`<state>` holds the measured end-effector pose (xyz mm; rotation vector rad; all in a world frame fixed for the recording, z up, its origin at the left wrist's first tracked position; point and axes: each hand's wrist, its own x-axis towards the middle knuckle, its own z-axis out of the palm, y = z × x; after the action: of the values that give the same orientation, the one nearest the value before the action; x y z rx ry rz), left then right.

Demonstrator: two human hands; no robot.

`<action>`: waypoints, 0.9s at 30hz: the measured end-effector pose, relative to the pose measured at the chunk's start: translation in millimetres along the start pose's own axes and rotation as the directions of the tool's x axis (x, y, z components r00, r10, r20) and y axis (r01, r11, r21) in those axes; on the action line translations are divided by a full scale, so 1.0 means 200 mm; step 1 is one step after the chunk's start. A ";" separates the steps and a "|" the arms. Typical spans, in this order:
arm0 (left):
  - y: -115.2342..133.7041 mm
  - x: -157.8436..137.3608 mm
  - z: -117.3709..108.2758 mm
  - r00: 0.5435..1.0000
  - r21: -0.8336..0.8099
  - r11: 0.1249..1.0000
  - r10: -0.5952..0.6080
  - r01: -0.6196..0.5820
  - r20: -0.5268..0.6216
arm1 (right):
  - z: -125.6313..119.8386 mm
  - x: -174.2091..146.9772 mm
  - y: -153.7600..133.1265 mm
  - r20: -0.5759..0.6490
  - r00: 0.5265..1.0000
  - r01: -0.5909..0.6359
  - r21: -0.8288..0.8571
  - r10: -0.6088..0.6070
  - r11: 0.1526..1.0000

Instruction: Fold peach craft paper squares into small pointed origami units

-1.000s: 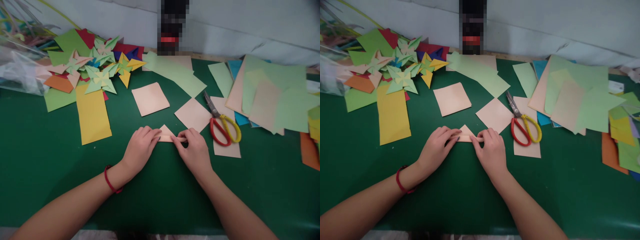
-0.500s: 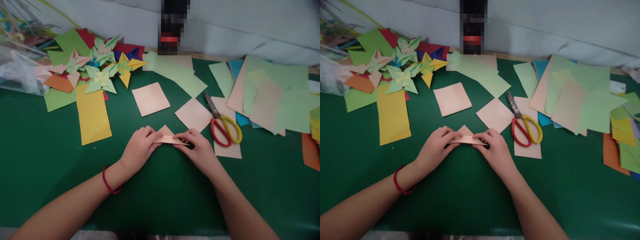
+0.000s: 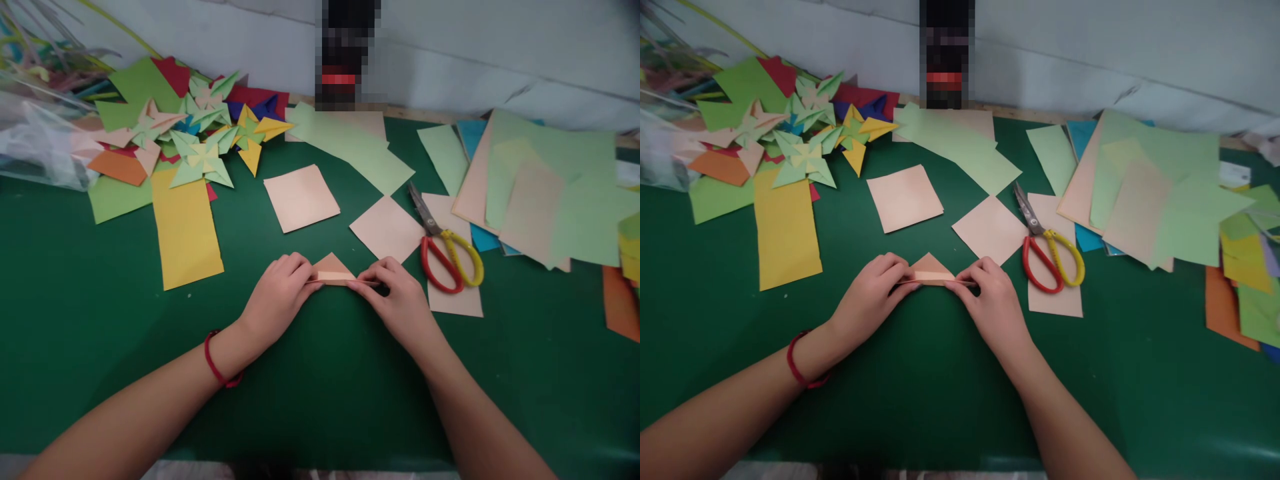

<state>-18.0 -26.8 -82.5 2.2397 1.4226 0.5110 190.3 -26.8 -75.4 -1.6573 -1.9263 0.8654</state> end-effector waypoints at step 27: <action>0.04 0.01 0.01 1.000 0.293 0.956 -0.021 0.026 -0.020 | 0.02 0.00 -0.01 -0.046 0.998 0.017 -0.302 -0.032 0.953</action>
<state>-9.7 -29.0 -80.4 2.4468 1.6232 0.3271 186.7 -27.0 -76.3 -1.7996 -2.1219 0.5327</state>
